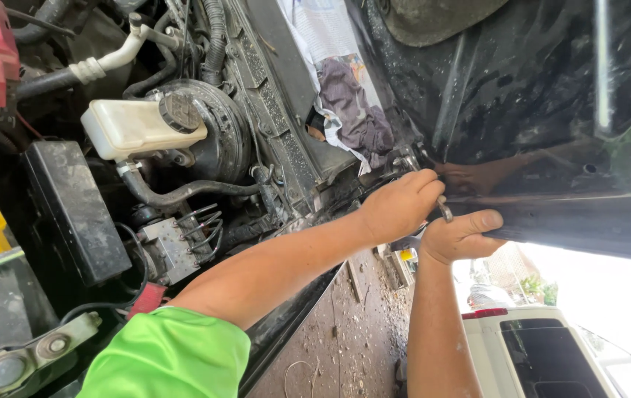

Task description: The person uses a wrench to tighten bolts on the car's hood hinge area. They repeatedly adjust the tool and their grip to secure the fasteners while the hood is open.

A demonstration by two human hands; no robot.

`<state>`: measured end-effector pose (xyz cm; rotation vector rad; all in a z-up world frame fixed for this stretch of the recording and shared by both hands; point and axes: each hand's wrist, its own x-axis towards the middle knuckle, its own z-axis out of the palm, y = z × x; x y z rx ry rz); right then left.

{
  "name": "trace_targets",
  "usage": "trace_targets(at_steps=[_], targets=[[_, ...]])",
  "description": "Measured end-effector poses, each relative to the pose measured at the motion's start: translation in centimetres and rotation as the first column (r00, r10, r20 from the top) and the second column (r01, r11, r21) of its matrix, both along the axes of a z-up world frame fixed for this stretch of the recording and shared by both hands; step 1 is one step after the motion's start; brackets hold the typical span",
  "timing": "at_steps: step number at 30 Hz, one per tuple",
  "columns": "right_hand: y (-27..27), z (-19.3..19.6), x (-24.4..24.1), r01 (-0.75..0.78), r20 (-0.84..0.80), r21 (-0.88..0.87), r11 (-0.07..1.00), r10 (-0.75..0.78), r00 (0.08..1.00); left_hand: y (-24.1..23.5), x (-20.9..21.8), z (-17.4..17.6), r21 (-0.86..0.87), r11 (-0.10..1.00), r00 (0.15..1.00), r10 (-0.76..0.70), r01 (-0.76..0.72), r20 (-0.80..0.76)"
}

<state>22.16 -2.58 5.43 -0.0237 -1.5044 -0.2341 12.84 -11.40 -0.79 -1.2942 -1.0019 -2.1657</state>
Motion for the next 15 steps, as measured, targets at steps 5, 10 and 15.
trace_targets(at_steps=[5,10,15], targets=[[-1.0,0.1,-0.2,-0.021,0.044,0.038,0.999,0.02,0.999,-2.0,-2.8,0.5,-0.152,0.984,0.965,0.057,-0.098,-0.254],[-0.6,0.2,0.3,0.037,0.072,0.066,0.997,-0.042,0.997,1.9,-4.5,-0.2,0.054,0.998,0.999,-0.013,0.015,-0.032],[-0.5,-0.4,0.5,0.067,-0.003,0.099,0.993,-0.067,0.998,5.1,-8.9,0.3,0.167,0.984,0.871,-0.132,0.059,0.474]])
